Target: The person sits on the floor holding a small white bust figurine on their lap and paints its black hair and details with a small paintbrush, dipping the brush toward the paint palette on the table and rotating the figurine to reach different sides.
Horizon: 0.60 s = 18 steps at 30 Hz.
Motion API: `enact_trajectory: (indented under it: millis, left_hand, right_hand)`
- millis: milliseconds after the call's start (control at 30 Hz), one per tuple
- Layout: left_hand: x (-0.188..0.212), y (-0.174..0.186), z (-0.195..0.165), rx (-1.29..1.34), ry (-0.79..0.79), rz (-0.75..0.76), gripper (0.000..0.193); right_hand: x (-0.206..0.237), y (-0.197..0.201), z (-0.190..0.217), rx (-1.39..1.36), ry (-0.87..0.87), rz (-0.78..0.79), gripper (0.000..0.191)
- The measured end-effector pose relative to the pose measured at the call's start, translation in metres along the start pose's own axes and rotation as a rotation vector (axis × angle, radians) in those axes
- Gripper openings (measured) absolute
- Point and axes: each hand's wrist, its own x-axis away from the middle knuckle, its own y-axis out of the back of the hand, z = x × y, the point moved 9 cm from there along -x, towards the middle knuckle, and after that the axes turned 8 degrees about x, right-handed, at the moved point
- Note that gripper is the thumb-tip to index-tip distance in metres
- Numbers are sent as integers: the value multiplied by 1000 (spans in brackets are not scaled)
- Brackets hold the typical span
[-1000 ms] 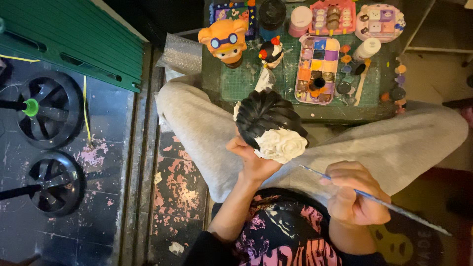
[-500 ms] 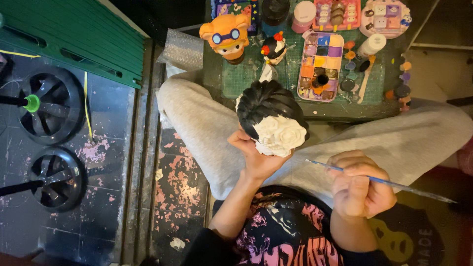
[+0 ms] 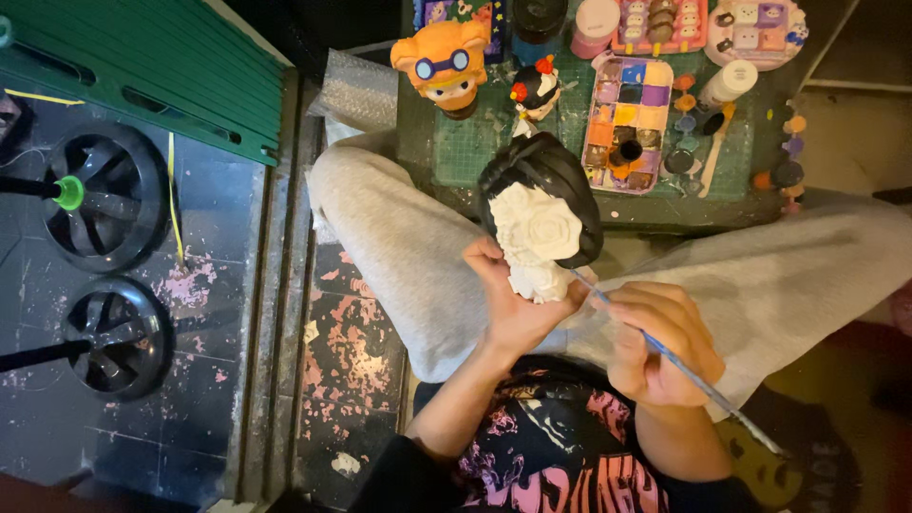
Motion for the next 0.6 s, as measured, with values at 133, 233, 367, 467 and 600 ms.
enact_trajectory:
  millis: [133,233,367,467,600]
  left_hand:
    - [0,0,-1,-34,-21,7,83]
    - [1,-2,0,-43,-42,7,86]
    - [2,-3,5,-36,4,-2,88]
    - [4,-2,4,-33,4,16,86]
    - [3,-2,0,-36,8,17,85]
  right_hand:
    - [-7,-7,4,-15,-19,48,14]
    - [-9,-8,6,5,-21,68,13]
    - [-9,-6,8,14,14,46,9]
    - [-6,-5,4,34,-26,54,11]
    - [-2,-1,4,23,5,30,10]
